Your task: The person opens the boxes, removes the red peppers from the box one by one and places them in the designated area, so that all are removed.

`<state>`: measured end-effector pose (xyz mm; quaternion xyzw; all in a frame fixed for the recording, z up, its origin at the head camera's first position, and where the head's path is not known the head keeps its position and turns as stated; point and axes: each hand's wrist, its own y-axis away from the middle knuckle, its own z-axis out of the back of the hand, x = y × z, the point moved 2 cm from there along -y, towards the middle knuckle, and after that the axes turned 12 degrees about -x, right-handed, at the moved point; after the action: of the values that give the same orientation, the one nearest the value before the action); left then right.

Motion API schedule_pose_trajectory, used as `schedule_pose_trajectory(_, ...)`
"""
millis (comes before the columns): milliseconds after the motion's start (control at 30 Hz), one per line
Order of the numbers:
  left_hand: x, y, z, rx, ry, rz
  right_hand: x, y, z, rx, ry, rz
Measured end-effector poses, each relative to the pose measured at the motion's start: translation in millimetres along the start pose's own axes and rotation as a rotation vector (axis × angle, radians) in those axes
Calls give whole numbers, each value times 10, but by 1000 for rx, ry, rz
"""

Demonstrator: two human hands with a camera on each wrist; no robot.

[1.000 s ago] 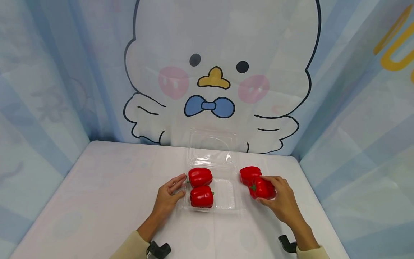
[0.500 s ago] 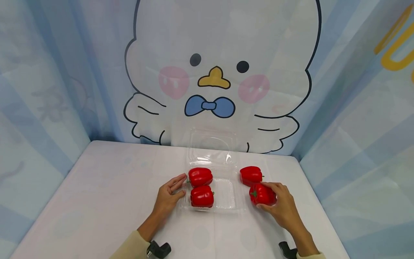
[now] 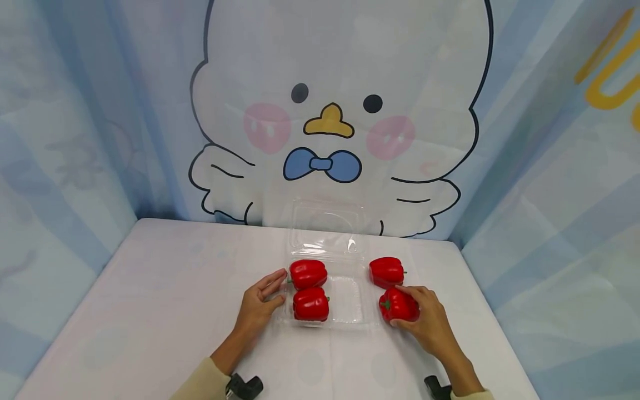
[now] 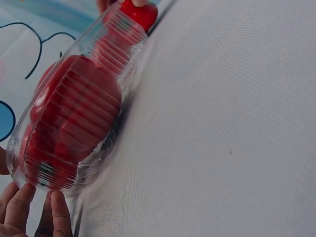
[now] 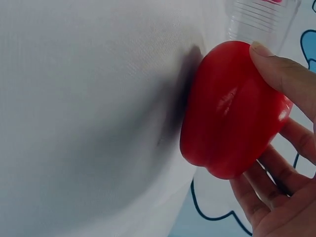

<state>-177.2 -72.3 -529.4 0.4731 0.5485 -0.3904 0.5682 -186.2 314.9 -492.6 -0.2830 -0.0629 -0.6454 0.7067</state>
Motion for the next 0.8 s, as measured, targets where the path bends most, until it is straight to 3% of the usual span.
schedule_pose_trajectory(467,1,6,12,1,-4,-2,111,15,48,14,6,-39)
schedule_pose_trajectory(800,7,3,12,2,1,-7,181,53,92,-22,17,-12)
